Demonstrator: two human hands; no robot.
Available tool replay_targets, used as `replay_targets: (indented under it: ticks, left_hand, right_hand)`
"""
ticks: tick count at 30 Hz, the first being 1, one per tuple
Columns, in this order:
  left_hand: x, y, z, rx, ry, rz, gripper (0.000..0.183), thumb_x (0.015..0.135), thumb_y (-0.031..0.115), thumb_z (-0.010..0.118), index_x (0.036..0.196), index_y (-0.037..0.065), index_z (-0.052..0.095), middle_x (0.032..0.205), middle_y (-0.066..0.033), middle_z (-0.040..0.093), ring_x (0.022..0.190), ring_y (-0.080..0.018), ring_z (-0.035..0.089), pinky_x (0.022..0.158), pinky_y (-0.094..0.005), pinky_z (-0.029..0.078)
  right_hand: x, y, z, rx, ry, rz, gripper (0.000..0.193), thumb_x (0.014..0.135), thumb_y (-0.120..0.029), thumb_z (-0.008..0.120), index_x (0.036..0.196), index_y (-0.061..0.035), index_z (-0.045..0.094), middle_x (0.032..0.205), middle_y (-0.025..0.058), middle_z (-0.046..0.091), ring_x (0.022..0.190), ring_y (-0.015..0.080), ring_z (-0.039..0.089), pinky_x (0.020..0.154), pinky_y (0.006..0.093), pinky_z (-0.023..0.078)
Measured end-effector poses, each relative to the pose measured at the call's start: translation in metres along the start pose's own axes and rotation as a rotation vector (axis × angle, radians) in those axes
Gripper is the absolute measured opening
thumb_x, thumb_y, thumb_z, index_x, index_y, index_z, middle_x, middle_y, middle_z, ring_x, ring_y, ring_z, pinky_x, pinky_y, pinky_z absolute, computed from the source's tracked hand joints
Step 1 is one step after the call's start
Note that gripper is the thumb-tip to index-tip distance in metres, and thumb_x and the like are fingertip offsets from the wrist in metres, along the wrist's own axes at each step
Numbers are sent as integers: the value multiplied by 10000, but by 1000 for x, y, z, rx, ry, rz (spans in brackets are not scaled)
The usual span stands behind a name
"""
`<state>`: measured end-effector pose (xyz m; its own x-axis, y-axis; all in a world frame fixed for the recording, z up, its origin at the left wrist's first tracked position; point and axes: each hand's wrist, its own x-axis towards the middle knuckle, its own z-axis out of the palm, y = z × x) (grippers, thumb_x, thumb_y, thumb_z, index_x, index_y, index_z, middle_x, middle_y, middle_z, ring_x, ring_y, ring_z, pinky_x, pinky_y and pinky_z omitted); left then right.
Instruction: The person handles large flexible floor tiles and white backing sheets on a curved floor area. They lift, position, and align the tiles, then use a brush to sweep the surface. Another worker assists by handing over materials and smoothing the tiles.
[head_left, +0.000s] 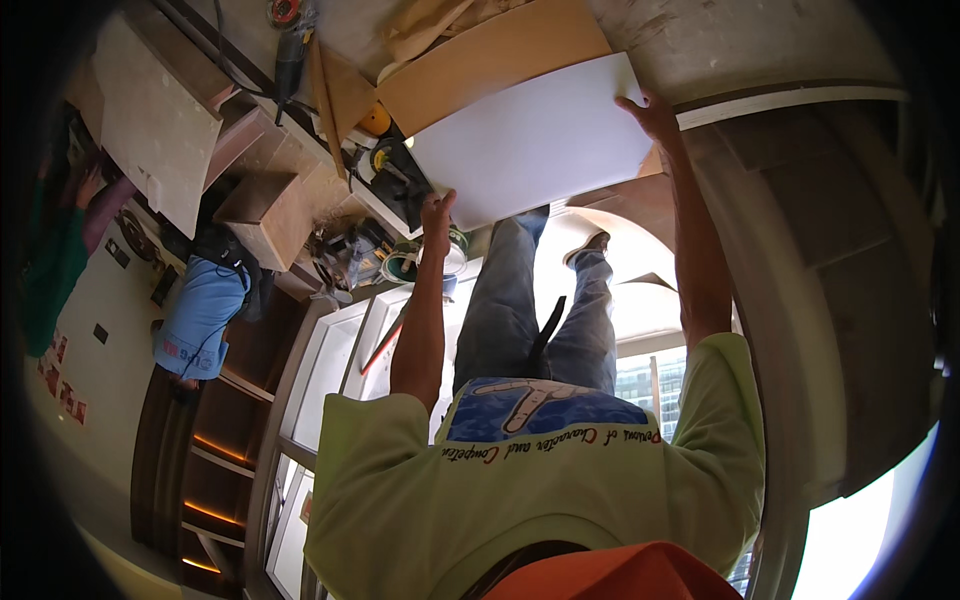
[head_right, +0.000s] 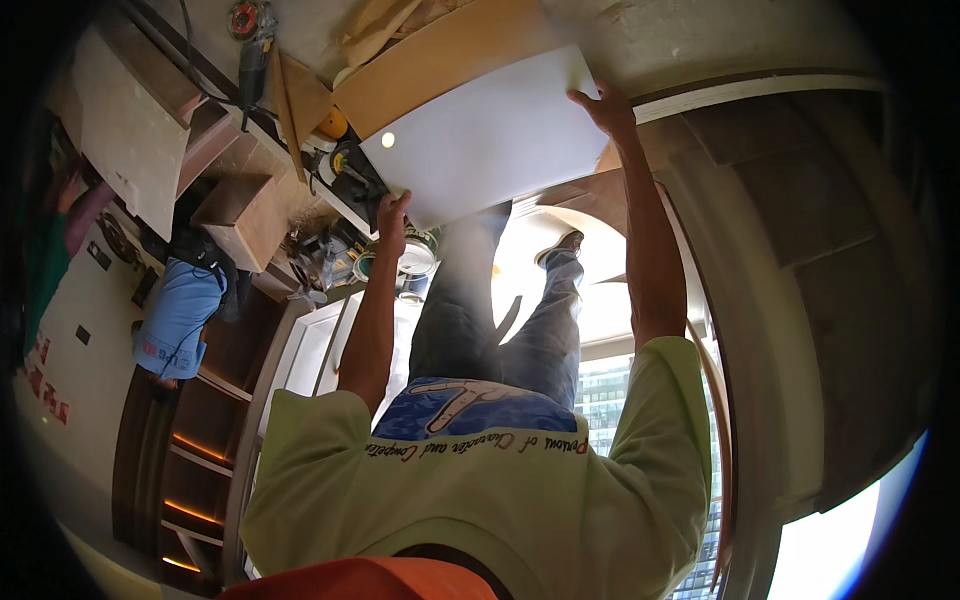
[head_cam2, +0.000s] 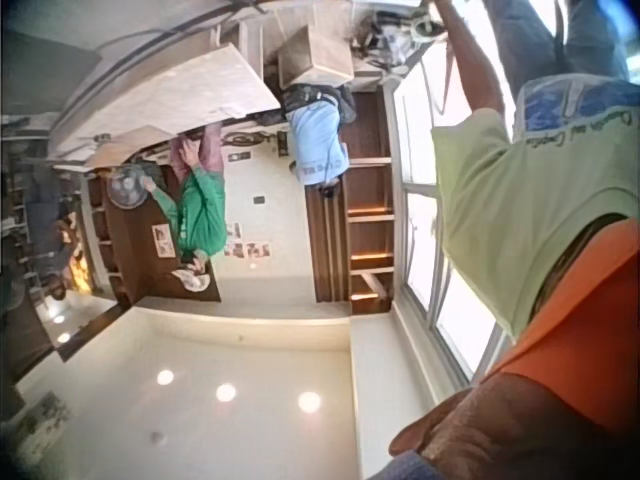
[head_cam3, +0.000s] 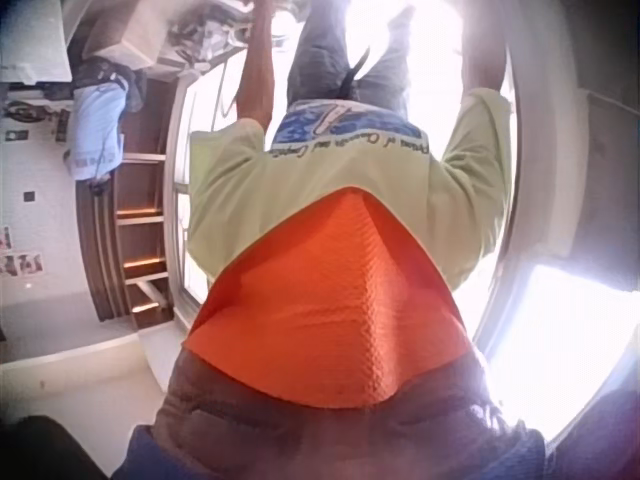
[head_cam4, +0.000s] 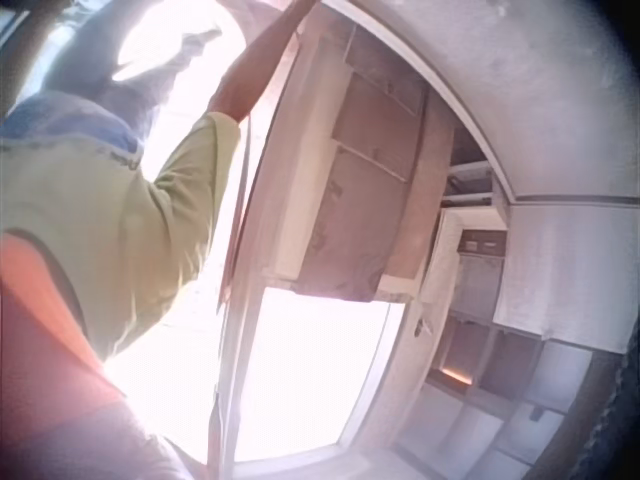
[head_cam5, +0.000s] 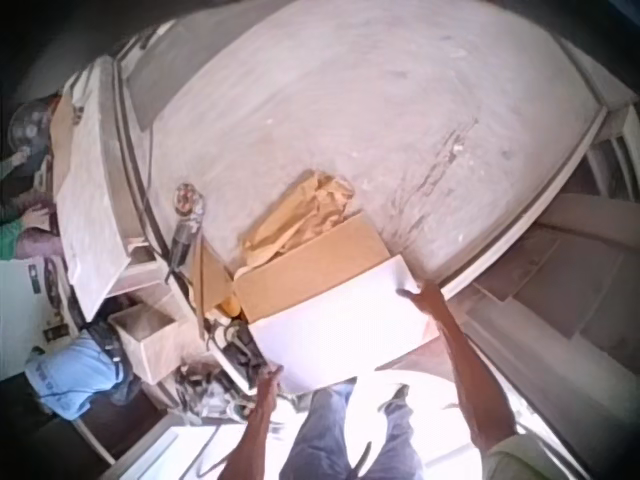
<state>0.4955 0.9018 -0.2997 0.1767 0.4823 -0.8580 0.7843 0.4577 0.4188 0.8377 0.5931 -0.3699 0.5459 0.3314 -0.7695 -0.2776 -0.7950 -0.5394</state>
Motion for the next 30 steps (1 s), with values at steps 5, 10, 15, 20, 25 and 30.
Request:
replay_targets:
  ticks: [5, 10, 15, 20, 25, 30]
  left_hand:
    - [-68, 27, 16, -76, 116, 271, 425, 829, 311, 675, 1076, 20, 488, 965, -50, 539, 874, -138, 509, 813, -291, 406]
    - [-94, 46, 24, -299, 26, 166, 440, 854, 267, 650, 1150, 15, 444, 1039, -80, 537, 923, -155, 516, 820, -301, 429]
    - [-59, 51, 55, -200, 30, 152, 396, 831, 253, 657, 1095, 9, 491, 971, -73, 562, 835, -146, 538, 748, -301, 456]
    - [-31, 25, 91, 74, 82, 13, 418, 809, 259, 667, 1088, -18, 525, 921, -94, 606, 806, -167, 574, 699, -323, 477]
    - [-13, -82, 86, 528, 415, 393, 568, 827, 338, 648, 1247, 3, 466, 1110, -229, 574, 1007, -355, 568, 859, -416, 457]
    - [-155, -53, 73, 202, 347, 294, 594, 831, 351, 631, 1293, 27, 445, 1230, -247, 514, 1145, -378, 500, 951, -432, 414]
  right_hand:
    - [-27, -20, -6, 390, 108, -71, 494, 779, -350, 714, 1102, 4, 594, 972, 104, 642, 869, 166, 582, 802, 324, 447]
    - [-44, -33, -31, 455, 167, -31, 440, 784, -337, 711, 1039, 8, 612, 915, 90, 642, 816, 160, 580, 757, 301, 455]
    - [-35, -27, -56, 368, 289, -48, 420, 787, -351, 701, 997, 5, 628, 866, 95, 650, 785, 160, 588, 725, 308, 465]
    - [4, 14, -77, 128, 296, -63, 454, 795, -362, 694, 1039, 12, 611, 910, 95, 650, 819, 170, 581, 753, 321, 458]
    - [-13, 35, -84, 140, 79, -65, 428, 861, -280, 595, 1153, 31, 561, 986, 113, 639, 907, 201, 583, 828, 325, 448]
    - [-32, 33, -104, -329, 294, -214, 522, 831, -321, 573, 1186, 60, 534, 1131, 276, 564, 1041, 381, 548, 913, 430, 414]
